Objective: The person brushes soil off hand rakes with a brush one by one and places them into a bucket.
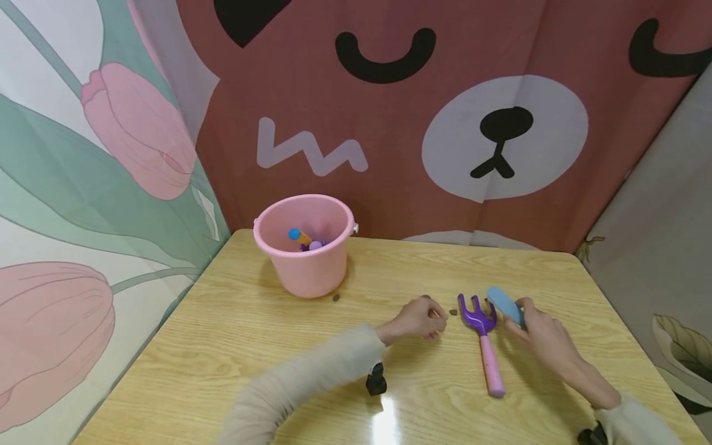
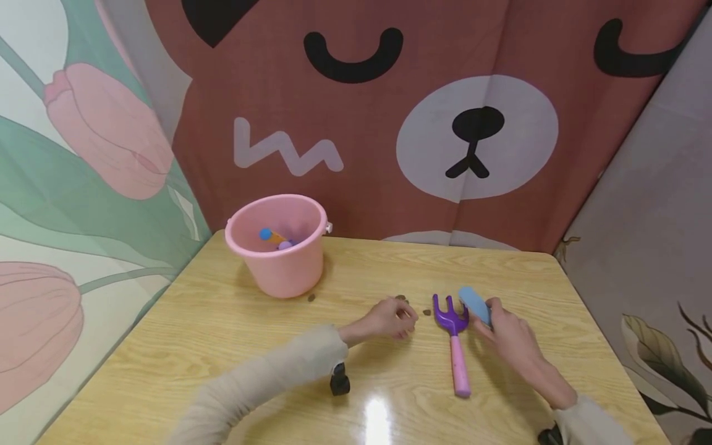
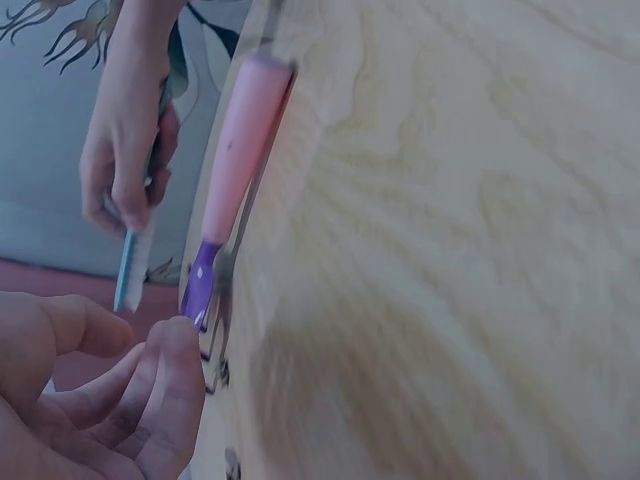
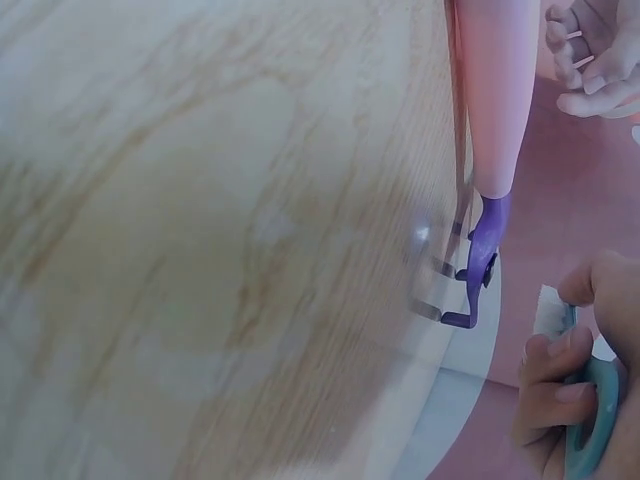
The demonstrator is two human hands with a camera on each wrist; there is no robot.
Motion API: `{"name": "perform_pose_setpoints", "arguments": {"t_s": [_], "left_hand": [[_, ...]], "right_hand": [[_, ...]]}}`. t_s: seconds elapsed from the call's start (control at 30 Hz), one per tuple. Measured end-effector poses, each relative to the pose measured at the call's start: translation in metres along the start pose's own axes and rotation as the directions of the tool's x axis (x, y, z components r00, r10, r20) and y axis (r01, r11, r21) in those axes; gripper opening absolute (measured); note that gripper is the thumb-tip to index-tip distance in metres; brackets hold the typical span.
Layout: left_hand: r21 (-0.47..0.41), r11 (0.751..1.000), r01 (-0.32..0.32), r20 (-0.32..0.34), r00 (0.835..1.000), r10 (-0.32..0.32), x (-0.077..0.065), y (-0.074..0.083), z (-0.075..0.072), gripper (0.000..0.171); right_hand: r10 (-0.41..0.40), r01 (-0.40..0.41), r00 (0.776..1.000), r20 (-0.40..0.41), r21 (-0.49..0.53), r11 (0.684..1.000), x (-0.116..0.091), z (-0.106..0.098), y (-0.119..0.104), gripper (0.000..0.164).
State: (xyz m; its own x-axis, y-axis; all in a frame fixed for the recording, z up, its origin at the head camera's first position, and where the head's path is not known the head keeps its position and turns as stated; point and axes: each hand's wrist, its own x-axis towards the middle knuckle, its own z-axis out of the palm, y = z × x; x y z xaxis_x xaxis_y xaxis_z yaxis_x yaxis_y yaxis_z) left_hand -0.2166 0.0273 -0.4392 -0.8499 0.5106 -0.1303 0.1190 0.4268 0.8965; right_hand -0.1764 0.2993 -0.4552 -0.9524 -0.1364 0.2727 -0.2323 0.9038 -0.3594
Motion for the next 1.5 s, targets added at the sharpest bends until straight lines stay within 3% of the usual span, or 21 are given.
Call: {"name": "perform_pose_setpoints", "arguments": {"t_s": [0.4, 0.63, 0.73, 0.87, 1.0, 1.13, 1.33, 1.5], "left_hand": [[0.048, 0.999, -0.004, 0.048, 0.999, 0.002, -0.001, 0.004, 0.037, 0.007], [0.004, 1.000, 0.013, 0.048, 0.999, -0.013, 0.001, 0.004, 0.055, 0.009], [0.050, 0.999, 0.022, 0.059, 0.998, -0.025, 0.002, 0.005, 0.061, 0.011], [0.146, 0.989, 0.032, 0.050, 0.998, -0.040, 0.005, 0.007, 0.066, 0.016], [0.224, 0.974, 0.041, 0.038, 0.998, -0.051, 0.009, 0.009, 0.070, 0.035], [0.222, 0.974, 0.046, 0.062, 0.996, -0.061, 0.012, 0.010, 0.070, 0.046], [0.209, 0.975, 0.082, 0.085, 0.991, -0.102, 0.014, 0.011, 0.073, 0.049], [0.280, 0.953, 0.114, 0.072, 0.988, -0.139, 0.014, 0.015, 0.078, 0.052]], "right_hand": [[0.001, -0.001, 1.000, -0.001, -0.004, 1.000, -0.003, -0.001, 0.003, 0.046], [-0.008, 0.008, 1.000, -0.006, -0.005, 1.000, -0.003, 0.000, 0.006, 0.047], [-0.020, 0.020, 1.000, -0.023, -0.009, 1.000, -0.004, 0.000, 0.005, 0.046], [-0.020, 0.019, 1.000, -0.021, -0.009, 1.000, -0.004, 0.000, 0.004, 0.045], [-0.009, 0.009, 1.000, -0.008, -0.003, 1.000, -0.004, -0.001, 0.003, 0.047], [-0.003, 0.003, 1.000, -0.008, -0.001, 1.000, -0.004, -0.001, 0.002, 0.047], [0.000, 0.001, 1.000, -0.006, 0.008, 1.000, -0.004, -0.001, -0.001, 0.048], [0.006, -0.006, 1.000, 0.002, 0.011, 1.000, -0.003, -0.003, -0.001, 0.049]]}}
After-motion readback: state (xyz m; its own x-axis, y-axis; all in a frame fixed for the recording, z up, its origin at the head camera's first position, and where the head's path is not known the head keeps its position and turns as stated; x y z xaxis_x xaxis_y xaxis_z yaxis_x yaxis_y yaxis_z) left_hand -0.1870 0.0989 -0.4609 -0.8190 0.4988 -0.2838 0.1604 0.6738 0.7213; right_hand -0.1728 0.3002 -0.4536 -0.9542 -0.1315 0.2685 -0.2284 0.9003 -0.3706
